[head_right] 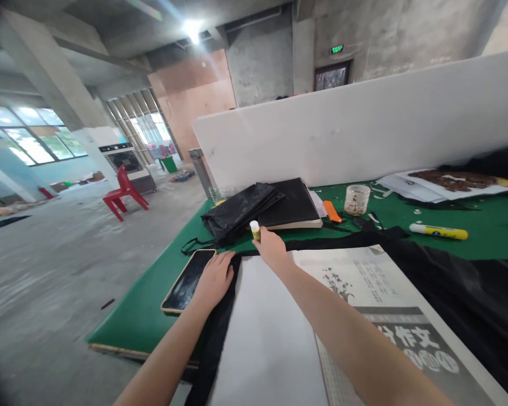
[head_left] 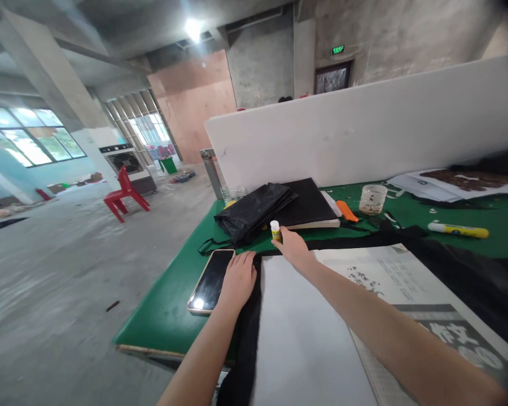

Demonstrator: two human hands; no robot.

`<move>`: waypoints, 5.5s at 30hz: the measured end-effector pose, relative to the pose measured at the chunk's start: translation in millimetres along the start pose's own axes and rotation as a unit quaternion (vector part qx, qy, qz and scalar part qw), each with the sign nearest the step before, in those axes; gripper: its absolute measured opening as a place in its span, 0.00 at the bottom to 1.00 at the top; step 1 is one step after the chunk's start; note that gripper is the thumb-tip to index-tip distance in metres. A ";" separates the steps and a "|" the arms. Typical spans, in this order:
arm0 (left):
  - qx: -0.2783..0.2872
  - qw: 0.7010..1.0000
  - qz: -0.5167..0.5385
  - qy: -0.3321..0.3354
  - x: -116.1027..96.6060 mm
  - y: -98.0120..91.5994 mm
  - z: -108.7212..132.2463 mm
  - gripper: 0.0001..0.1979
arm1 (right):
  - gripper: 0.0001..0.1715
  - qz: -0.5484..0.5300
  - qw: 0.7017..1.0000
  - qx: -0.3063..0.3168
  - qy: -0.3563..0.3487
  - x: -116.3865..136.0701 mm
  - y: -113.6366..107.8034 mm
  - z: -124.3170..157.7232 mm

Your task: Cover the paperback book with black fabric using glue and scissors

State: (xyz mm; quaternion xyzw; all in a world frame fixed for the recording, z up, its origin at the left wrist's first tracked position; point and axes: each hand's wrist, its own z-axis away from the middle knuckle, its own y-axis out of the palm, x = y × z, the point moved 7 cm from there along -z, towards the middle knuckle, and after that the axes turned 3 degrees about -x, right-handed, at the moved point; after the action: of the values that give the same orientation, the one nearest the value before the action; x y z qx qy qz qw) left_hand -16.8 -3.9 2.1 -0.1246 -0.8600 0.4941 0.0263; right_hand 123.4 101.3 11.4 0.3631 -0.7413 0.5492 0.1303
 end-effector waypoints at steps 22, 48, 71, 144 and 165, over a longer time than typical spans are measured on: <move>-0.032 0.990 0.124 -0.054 14.7 18.1 4.0 0.33 | 0.16 -0.210 0.977 -0.018 -0.020 24.2 -6.6 24.7; -0.009 0.995 0.086 -0.041 9.1 12.4 2.8 0.17 | 0.05 -0.010 0.971 0.088 -0.224 78.9 7.5 28.3; -0.014 0.992 0.107 -0.063 11.1 10.4 2.0 0.24 | 0.10 -0.068 0.994 -0.001 -0.090 44.9 -5.5 38.1; -0.022 0.992 0.110 -0.054 11.6 12.8 3.8 0.23 | 0.13 0.101 0.992 0.020 -0.069 42.5 -34.1 28.0; -0.026 0.991 0.117 -0.050 10.5 10.9 2.8 0.22 | 0.09 0.051 0.998 0.021 -0.035 21.1 -32.0 20.1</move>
State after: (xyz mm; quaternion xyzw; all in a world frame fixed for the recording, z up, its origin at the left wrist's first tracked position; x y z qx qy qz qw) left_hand -25.3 1.5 -9.4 -0.2002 -0.8524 0.4766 -0.0785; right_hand 134.5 70.5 39.6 0.3464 -0.7514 0.5576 0.0680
